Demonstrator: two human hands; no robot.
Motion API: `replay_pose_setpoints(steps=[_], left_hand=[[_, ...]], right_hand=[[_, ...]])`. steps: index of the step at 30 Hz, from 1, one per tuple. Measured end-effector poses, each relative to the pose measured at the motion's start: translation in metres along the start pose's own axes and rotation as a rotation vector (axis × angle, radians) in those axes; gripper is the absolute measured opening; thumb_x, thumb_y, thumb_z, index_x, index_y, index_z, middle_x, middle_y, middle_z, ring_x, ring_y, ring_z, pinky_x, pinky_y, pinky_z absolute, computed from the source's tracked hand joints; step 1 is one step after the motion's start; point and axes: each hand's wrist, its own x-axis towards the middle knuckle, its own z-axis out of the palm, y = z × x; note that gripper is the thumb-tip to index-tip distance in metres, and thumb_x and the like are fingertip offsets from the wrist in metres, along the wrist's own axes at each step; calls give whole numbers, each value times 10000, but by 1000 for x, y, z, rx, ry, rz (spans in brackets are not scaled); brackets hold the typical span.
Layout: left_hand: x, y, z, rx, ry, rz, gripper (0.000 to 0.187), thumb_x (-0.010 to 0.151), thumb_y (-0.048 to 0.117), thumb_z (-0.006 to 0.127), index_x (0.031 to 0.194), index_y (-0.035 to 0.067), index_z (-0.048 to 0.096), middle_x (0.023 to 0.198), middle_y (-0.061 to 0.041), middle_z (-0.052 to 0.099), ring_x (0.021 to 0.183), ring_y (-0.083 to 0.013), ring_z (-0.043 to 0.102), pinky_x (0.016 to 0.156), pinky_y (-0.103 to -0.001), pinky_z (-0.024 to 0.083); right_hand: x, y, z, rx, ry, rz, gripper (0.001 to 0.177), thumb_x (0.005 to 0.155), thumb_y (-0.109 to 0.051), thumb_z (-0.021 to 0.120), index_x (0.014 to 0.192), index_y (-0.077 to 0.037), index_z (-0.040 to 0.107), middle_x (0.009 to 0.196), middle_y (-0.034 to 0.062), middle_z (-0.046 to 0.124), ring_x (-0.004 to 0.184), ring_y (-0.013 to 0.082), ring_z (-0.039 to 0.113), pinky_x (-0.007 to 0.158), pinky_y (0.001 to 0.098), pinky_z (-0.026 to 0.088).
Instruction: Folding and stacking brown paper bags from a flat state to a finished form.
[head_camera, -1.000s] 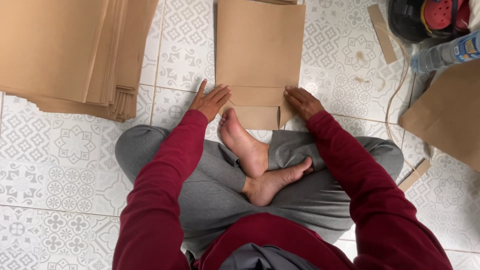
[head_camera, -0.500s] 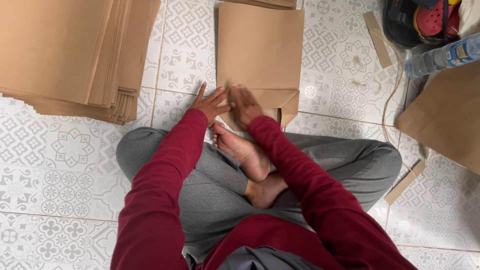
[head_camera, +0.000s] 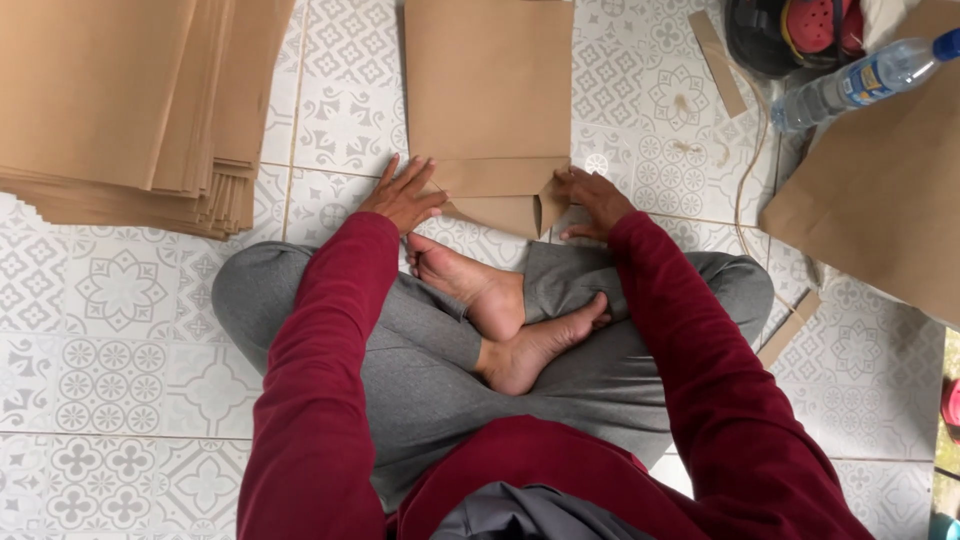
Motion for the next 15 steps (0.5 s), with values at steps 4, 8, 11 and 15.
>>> replay_pose_setpoints(steps=[4, 8, 11, 15], left_hand=[[4, 2, -3, -8, -55, -18, 446, 1104, 590, 246, 1427, 422, 504, 1660, -119, 340, 1550, -329, 262, 1285, -603, 61], [-4, 6, -6, 54, -18, 22, 357, 1062, 559, 399, 1295, 328, 539, 1679, -115, 311, 1540, -375, 274, 1271, -628, 88], [2, 6, -10, 48, 23, 5, 315, 1029, 495, 509, 1257, 281, 548, 1665, -109, 334, 1521, -384, 310, 1257, -650, 106], [7, -1, 15, -170, 140, -158, 236, 1076, 450, 491, 1146, 243, 578, 1610, 38, 379, 1520, -274, 319, 1202, -689, 109]], right_hand=[[-13, 11, 30, -56, 3, 80, 840, 720, -699, 751, 1409, -273, 532, 1625, 26, 412, 1507, 337, 341, 1212, 608, 268], [-14, 15, 49, -312, 105, 65, 332, 919, -435, 745, 1184, -245, 680, 1529, -17, 559, 1453, 293, 457, 1187, 573, 353], [-2, -1, 46, -271, 217, 148, 240, 1023, -466, 660, 1043, -233, 717, 1436, -51, 640, 1399, 255, 526, 1175, 539, 370], [9, 12, 75, -125, 393, 315, 203, 1012, -441, 699, 949, -248, 707, 1310, -109, 707, 1309, 205, 590, 1087, 468, 443]])
